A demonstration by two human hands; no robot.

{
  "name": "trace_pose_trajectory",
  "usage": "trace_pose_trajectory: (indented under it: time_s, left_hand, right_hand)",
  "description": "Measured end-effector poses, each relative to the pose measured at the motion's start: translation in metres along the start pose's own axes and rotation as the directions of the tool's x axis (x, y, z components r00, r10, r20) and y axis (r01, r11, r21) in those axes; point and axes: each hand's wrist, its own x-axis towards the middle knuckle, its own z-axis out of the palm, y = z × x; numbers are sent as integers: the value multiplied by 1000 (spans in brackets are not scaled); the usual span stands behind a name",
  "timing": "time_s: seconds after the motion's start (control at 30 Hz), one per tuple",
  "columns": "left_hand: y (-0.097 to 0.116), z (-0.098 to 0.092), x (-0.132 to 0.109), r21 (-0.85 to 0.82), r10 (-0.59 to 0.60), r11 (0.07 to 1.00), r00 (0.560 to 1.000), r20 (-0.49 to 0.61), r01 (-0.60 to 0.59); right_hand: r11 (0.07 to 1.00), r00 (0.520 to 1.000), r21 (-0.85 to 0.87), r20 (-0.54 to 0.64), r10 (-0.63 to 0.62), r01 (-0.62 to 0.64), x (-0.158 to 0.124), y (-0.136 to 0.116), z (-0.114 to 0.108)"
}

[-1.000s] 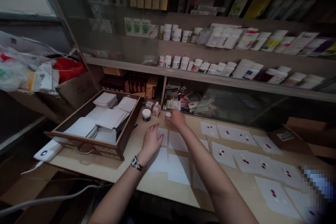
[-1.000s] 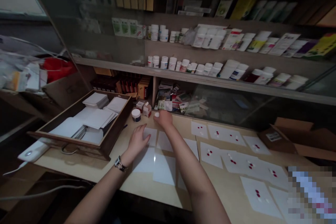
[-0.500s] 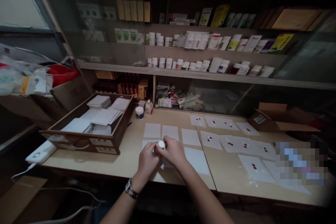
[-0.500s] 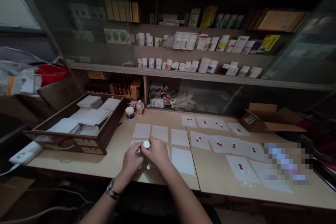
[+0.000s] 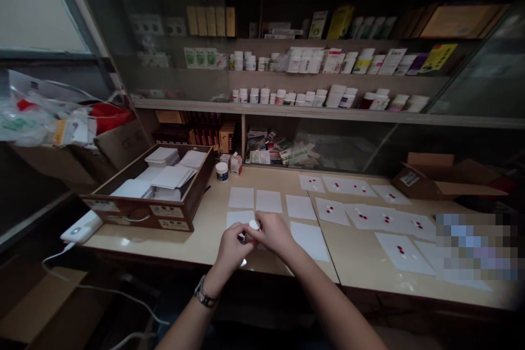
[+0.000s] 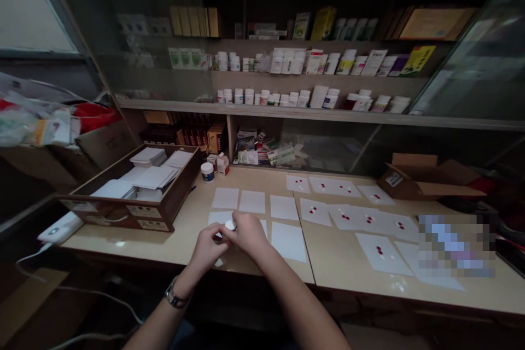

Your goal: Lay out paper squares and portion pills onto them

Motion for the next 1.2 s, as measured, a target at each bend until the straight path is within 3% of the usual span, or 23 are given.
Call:
trace_pose_trajectory:
  time_s: [0.17, 0.3, 0.37, 0.43, 0.6, 0.8, 0.93, 1.0, 1.13, 1.2]
  left_hand:
    - [4, -7, -9, -55, -13, 998, 999, 51, 16]
    - [3, -11, -11, -60, -23, 998, 991, 129, 31]
    - [1, -10, -8, -5, -44, 999, 993, 105, 45]
    - [-1, -9, -3, 69, -67, 996, 996, 63, 62]
    - [4, -9, 27, 226, -92, 970, 996, -2, 90]
    - [2, -18, 87, 264, -25, 964, 999, 43, 13]
    - [-6, -20, 117, 298, 20, 954, 1000, -15, -15]
    - [-12, -20, 124, 286, 26, 958, 999, -26, -18]
    - [-25, -17, 123, 241, 38, 970, 999, -12, -34]
    - [-30, -15, 119, 224, 46, 974, 999, -10, -42]
  right_hand:
    - [996, 1000, 89, 26, -8, 6, -12, -2, 2]
    - [958, 974, 212, 75, -213, 193, -18, 6, -5]
    - [944, 960, 209, 61, -272, 254, -17, 9, -10]
    - [964, 970, 129, 41, -238, 231, -12, 7, -13]
    - [993, 1000, -117, 4, -21, 21, 13, 0, -18]
    - [986, 987, 27, -3, -162, 162, 60, 13, -32]
    - [1000, 998, -27, -56, 6, -7, 92, 18, -32]
    - [997, 998, -69, -46, 30, -33, 102, 19, -28]
    - [991, 991, 1, -18, -135, 135, 103, 21, -22]
    - [988, 987, 20, -49, -151, 152, 97, 21, -20]
